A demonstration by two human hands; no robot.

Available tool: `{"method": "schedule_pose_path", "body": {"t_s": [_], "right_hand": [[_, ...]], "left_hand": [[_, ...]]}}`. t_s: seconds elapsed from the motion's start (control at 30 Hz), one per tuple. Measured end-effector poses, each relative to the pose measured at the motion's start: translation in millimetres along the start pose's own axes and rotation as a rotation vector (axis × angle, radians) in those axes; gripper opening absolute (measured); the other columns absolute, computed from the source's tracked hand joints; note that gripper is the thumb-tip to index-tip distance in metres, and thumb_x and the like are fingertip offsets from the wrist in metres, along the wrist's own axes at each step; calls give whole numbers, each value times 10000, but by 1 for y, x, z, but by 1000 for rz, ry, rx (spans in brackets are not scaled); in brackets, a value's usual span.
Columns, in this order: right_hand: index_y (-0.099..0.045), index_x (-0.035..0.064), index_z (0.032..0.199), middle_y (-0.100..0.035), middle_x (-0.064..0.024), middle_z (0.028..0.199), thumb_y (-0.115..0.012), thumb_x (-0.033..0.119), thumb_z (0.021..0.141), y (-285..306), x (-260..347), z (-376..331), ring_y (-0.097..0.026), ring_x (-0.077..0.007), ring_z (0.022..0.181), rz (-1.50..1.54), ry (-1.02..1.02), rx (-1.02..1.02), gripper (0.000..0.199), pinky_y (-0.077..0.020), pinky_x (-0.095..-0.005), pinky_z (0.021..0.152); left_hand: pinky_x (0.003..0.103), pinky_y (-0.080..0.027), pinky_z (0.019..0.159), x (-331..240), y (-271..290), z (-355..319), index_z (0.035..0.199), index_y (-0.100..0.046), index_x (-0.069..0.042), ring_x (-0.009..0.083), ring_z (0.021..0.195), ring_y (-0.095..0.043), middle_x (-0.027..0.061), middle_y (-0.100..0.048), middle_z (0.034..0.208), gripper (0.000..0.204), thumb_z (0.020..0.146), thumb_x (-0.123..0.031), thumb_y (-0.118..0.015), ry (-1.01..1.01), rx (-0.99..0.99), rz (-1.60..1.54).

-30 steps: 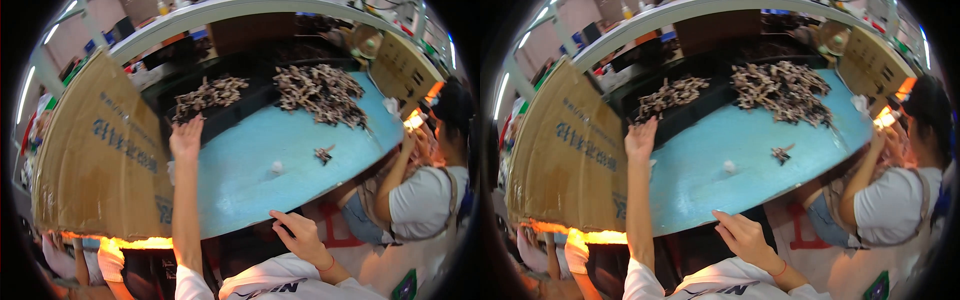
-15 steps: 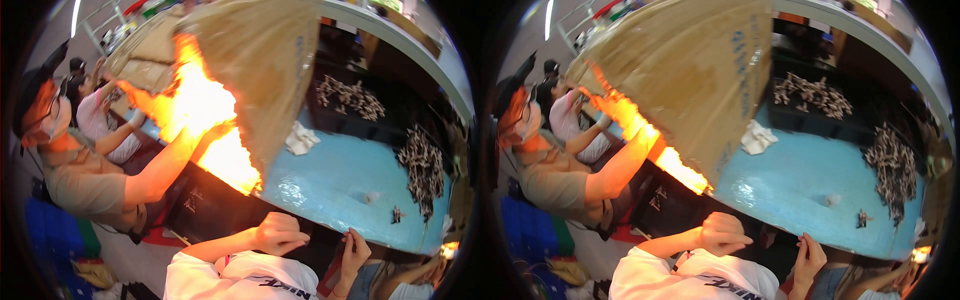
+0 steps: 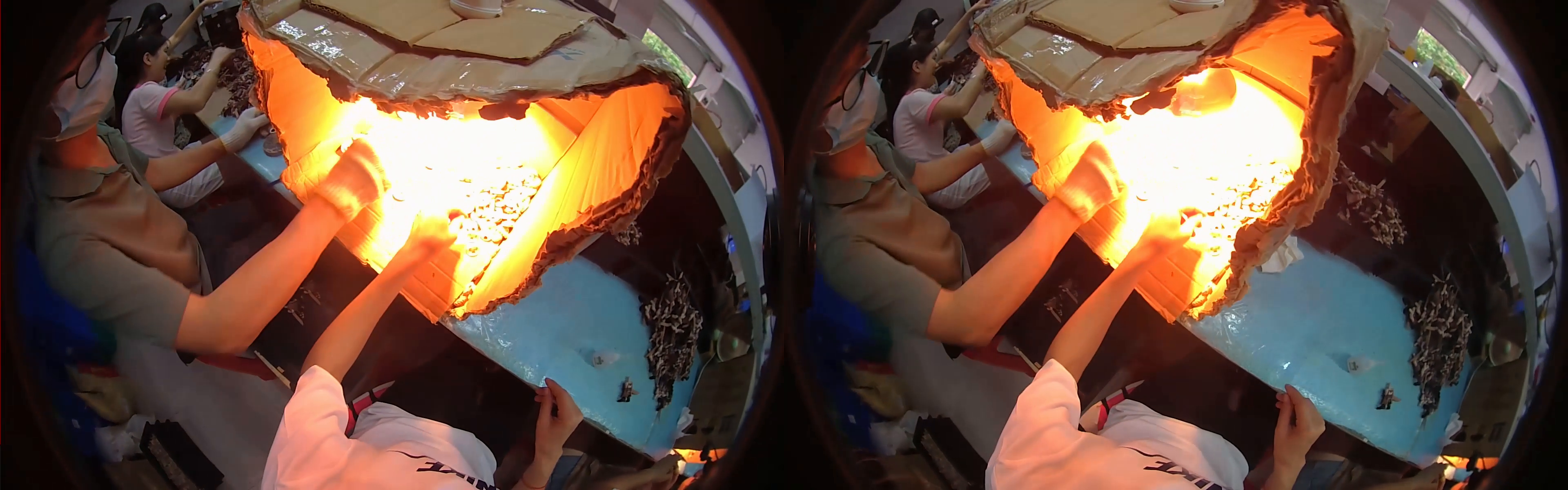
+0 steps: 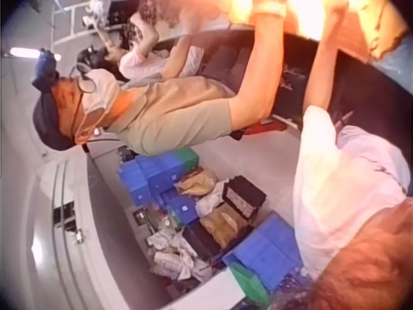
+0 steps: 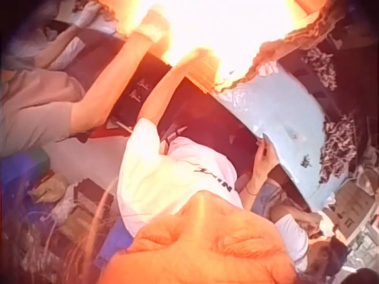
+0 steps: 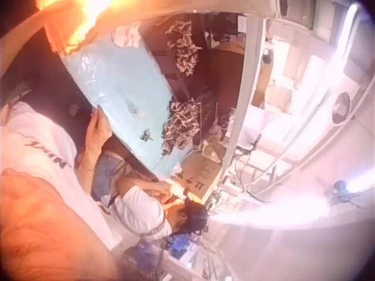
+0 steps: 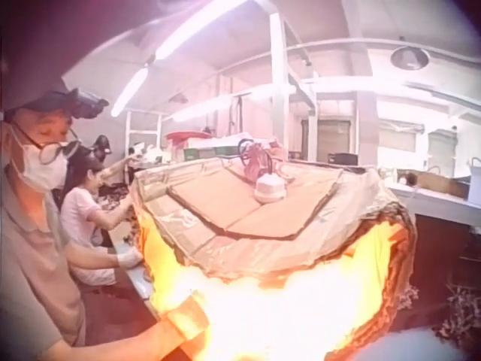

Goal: The person assembles small plastic figurines by applying glue from a bottle to small parts and joining them by hand.

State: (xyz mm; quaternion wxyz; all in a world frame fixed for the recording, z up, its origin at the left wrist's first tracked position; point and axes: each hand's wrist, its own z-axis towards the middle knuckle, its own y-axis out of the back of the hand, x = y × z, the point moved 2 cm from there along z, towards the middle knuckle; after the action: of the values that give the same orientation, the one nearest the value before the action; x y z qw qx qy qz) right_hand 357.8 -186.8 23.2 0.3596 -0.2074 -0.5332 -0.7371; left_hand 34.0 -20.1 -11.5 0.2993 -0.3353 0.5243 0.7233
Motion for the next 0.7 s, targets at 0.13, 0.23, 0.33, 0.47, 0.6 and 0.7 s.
{"method": "schedule_pose_path", "body": {"t_s": [0.13,0.23,0.33,0.47,0.6,0.7], "right_hand": [[-636,-9,932,-640,-113,709,-564,-74,770,-3,-2,-1,-629,-199,601,-48,48,28,189,-494,-284,551],[-637,7,935,-640,-110,712,-564,-76,763,-4,-3,-2,-630,-209,610,-88,51,72,205,-494,-295,561],[-633,-23,919,-650,-120,730,-552,-83,780,-7,0,-3,-640,-179,625,-106,88,97,173,-505,-260,574],[-634,-15,917,-648,-119,724,-555,-83,775,-8,-4,-8,-641,-184,622,-91,91,65,176,-504,-263,570],[-633,3,925,-618,-122,698,-610,-61,746,-10,2,-10,-609,-220,590,-68,146,65,192,-477,-302,540],[-636,19,927,-581,-119,665,-647,-39,726,-1,-6,-10,-566,-251,548,-77,112,21,209,-443,-340,501]], "left_hand": [[373,-464,552,6,3,7,885,-653,3,277,570,-595,176,-613,654,207,754,-148,-599,12,-52,55],[377,-463,555,8,7,10,888,-653,2,289,566,-591,182,-604,644,215,729,-136,-607,20,-97,113],[381,-463,557,12,15,9,890,-654,1,301,562,-587,187,-596,635,227,705,-124,-616,28,-152,182],[386,-462,560,14,20,15,894,-655,0,317,558,-581,195,-584,622,248,673,-108,-628,10,-202,248],[391,-462,563,17,39,13,898,-656,-1,333,553,-575,202,-573,609,273,640,-92,-639,-4,-243,352],[383,-454,567,2,32,2,907,-640,24,329,589,-576,205,-579,644,295,614,-12,-633,-187,-324,418]]}}
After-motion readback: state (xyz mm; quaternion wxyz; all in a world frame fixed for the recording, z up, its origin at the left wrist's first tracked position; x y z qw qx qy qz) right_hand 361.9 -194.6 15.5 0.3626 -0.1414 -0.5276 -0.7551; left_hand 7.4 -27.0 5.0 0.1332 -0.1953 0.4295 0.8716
